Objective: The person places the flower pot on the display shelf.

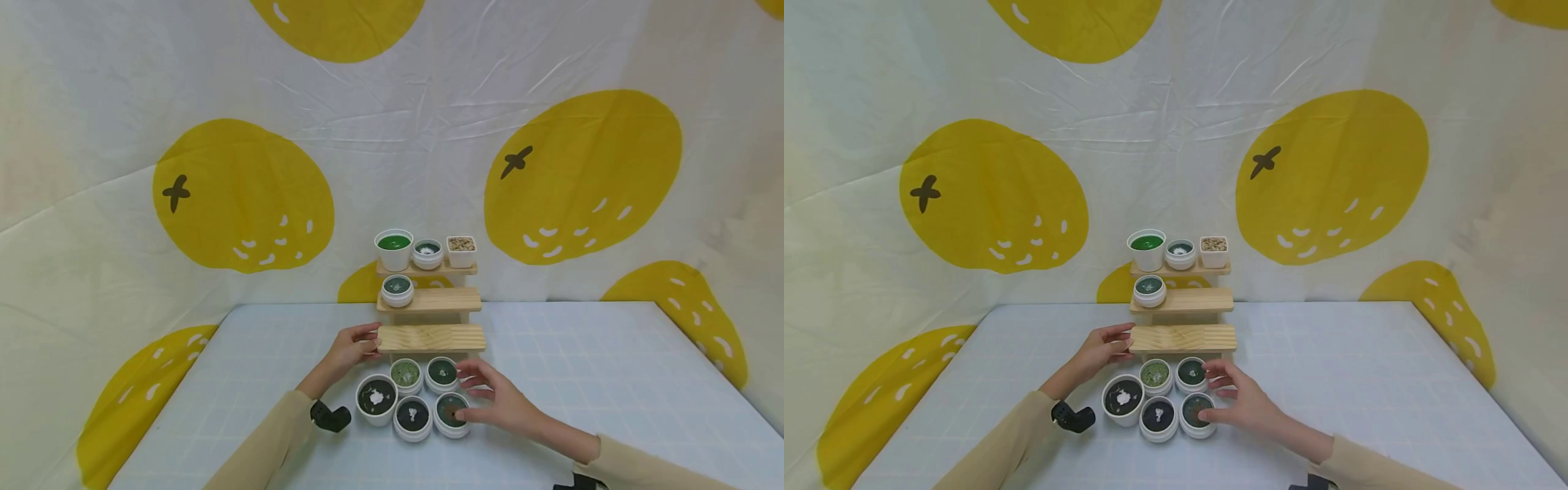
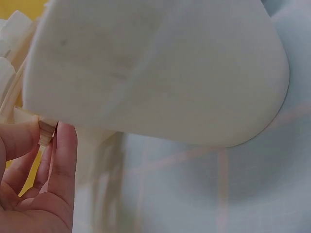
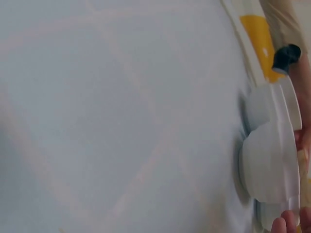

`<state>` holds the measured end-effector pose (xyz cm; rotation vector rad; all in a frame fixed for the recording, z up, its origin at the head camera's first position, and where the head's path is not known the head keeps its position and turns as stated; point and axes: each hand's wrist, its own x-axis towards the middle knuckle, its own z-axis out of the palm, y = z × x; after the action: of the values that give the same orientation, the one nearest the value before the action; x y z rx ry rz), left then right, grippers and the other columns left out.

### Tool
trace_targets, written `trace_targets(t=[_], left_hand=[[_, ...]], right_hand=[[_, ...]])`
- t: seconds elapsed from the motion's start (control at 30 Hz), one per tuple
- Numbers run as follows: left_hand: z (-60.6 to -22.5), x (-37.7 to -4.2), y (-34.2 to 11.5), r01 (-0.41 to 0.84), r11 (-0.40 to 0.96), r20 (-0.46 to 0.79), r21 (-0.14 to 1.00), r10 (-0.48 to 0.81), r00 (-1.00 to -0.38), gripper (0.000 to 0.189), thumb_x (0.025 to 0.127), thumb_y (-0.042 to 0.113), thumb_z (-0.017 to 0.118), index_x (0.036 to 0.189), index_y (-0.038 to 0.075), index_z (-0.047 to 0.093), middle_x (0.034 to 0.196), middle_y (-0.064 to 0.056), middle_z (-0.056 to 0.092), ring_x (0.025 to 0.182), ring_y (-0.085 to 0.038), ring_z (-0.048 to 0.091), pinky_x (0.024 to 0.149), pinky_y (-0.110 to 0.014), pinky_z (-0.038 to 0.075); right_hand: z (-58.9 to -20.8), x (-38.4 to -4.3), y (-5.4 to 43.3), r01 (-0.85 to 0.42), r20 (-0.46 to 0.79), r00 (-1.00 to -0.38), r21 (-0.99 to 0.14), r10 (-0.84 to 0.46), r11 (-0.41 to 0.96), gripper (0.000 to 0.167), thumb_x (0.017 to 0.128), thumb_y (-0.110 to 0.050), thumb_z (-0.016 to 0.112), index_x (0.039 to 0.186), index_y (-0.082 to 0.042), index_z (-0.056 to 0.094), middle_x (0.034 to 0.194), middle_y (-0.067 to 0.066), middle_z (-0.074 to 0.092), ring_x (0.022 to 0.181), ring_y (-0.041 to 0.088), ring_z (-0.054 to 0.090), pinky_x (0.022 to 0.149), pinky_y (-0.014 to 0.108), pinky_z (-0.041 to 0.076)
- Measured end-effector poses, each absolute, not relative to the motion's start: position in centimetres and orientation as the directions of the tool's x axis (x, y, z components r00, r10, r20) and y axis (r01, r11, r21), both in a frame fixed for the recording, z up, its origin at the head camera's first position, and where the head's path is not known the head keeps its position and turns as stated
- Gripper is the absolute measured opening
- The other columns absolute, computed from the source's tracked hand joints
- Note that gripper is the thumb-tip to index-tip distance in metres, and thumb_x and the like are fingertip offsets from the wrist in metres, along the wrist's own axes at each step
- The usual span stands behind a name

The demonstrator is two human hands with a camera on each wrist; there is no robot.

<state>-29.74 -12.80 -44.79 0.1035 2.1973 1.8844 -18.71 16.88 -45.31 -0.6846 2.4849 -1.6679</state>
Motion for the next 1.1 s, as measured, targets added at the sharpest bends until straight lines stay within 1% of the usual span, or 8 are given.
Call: trace_targets(t=[0.07, 0.3, 0.5, 0.67, 0.83, 1.1], left_hand=[[-44.8, -29.7, -12.8, -0.107, 0.159, -0.14, 0.981, 0.207, -0.968, 0.043, 0.091, 0.0, 0.059, 0.134, -0.003, 0.053, 0.115, -0.022, 0.06, 0.077, -0.012, 0.064, 0.073, -0.03, 0.062], [-44.8, -29.9, -12.5, -0.099, 0.148, -0.128, 0.984, 0.202, -0.971, 0.043, 0.091, -0.001, 0.059, 0.134, -0.002, 0.054, 0.116, -0.022, 0.059, 0.078, -0.012, 0.064, 0.074, -0.029, 0.062], [-44.7, -29.9, -12.5, -0.109, 0.146, -0.136, 0.983, 0.191, -0.972, 0.043, 0.091, -0.003, 0.059, 0.133, -0.002, 0.054, 0.115, -0.022, 0.06, 0.077, -0.012, 0.063, 0.074, -0.03, 0.062], [-44.7, -29.8, -12.5, -0.113, 0.144, -0.139, 0.983, 0.188, -0.972, 0.043, 0.091, -0.004, 0.059, 0.133, -0.002, 0.054, 0.113, -0.02, 0.06, 0.077, -0.012, 0.063, 0.073, -0.03, 0.062], [-44.8, -29.7, -12.5, -0.106, 0.14, -0.132, 0.984, 0.191, -0.973, 0.042, 0.09, -0.004, 0.059, 0.133, -0.003, 0.054, 0.111, -0.019, 0.06, 0.076, -0.011, 0.063, 0.073, -0.03, 0.062], [-44.7, -29.7, -12.5, -0.112, 0.146, -0.139, 0.983, 0.188, -0.972, 0.042, 0.091, -0.003, 0.059, 0.133, -0.002, 0.054, 0.112, -0.019, 0.059, 0.076, -0.011, 0.063, 0.075, -0.031, 0.062]], right_hand=[[-45.5, -18.6, 17.0, -0.328, 0.187, -0.891, -0.896, -0.413, 0.301, 0.068, 0.076, -0.018, 0.081, 0.132, 0.0, 0.046, 0.121, 0.02, 0.056, 0.105, 0.021, 0.059, 0.091, 0.022, 0.054], [-45.8, -18.1, 17.2, -0.35, 0.212, -0.878, -0.896, -0.428, 0.274, 0.067, 0.075, -0.017, 0.081, 0.128, 0.004, 0.047, 0.117, 0.022, 0.056, 0.101, 0.014, 0.059, 0.089, 0.026, 0.057], [-46.2, -17.6, 17.2, -0.319, 0.184, -0.887, -0.907, -0.424, 0.274, 0.067, 0.072, -0.016, 0.083, 0.127, 0.001, 0.049, 0.116, 0.019, 0.058, 0.099, 0.007, 0.057, 0.088, 0.021, 0.055], [-46.4, -17.2, 17.0, -0.319, 0.183, -0.882, -0.91, -0.434, 0.265, 0.066, 0.072, -0.017, 0.083, 0.126, 0.001, 0.05, 0.114, 0.018, 0.057, 0.098, 0.006, 0.055, 0.087, 0.02, 0.055], [-46.5, -17.1, 16.9, -0.281, 0.146, -0.892, -0.92, -0.429, 0.273, 0.065, 0.072, -0.016, 0.082, 0.126, 0.0, 0.05, 0.115, 0.017, 0.056, 0.097, 0.006, 0.054, 0.086, 0.018, 0.054], [-46.9, -17.3, 16.7, -0.243, 0.103, -0.886, -0.934, -0.452, 0.262, 0.067, 0.073, -0.015, 0.082, 0.128, 0.001, 0.048, 0.12, 0.02, 0.055, 0.098, 0.006, 0.058, 0.086, 0.019, 0.055]])
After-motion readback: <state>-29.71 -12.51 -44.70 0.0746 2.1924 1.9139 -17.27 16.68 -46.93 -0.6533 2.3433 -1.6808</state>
